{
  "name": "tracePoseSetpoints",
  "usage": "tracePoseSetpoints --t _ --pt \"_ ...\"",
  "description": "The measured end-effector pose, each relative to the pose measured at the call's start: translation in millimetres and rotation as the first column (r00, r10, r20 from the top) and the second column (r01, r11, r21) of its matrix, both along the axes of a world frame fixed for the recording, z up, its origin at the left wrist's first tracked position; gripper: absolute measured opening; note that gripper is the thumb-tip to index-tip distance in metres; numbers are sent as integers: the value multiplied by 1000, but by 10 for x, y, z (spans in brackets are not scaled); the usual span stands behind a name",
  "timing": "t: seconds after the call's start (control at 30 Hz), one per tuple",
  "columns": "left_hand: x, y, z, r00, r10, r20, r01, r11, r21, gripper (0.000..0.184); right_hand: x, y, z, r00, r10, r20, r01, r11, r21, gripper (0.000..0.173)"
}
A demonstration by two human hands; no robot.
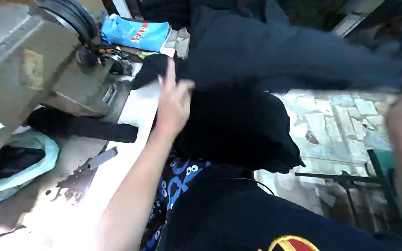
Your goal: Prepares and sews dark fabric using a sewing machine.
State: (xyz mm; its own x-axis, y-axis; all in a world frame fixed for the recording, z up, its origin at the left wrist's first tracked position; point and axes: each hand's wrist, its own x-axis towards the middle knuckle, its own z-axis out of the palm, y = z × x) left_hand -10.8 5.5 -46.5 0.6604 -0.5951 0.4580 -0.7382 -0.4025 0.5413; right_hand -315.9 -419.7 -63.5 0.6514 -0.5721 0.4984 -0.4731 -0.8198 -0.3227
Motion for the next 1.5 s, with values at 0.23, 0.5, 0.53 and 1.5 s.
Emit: tracePoseSetpoints --t 0.23,0.5,0.53,1.5 --pt "-867 651 -1575 704 212 -678 12 951 310 31 -792 1291 -1526 655 222 -722 171 888 427 31" --pt "-949 668 -1548 632 266 -728 -34 948 316 35 576 496 -984 506 318 -802 -150 948 282 36" --pt "-961 664 -1538 644 253 -722 -13 947 319 36 892 576 -1083 530 409 -743 -314 908 276 40" --pt "-262 4803 187 -58 998 24 -748 -59 661 32 2576 4148 -1336 -403 612 -680 -633 351 691 37"
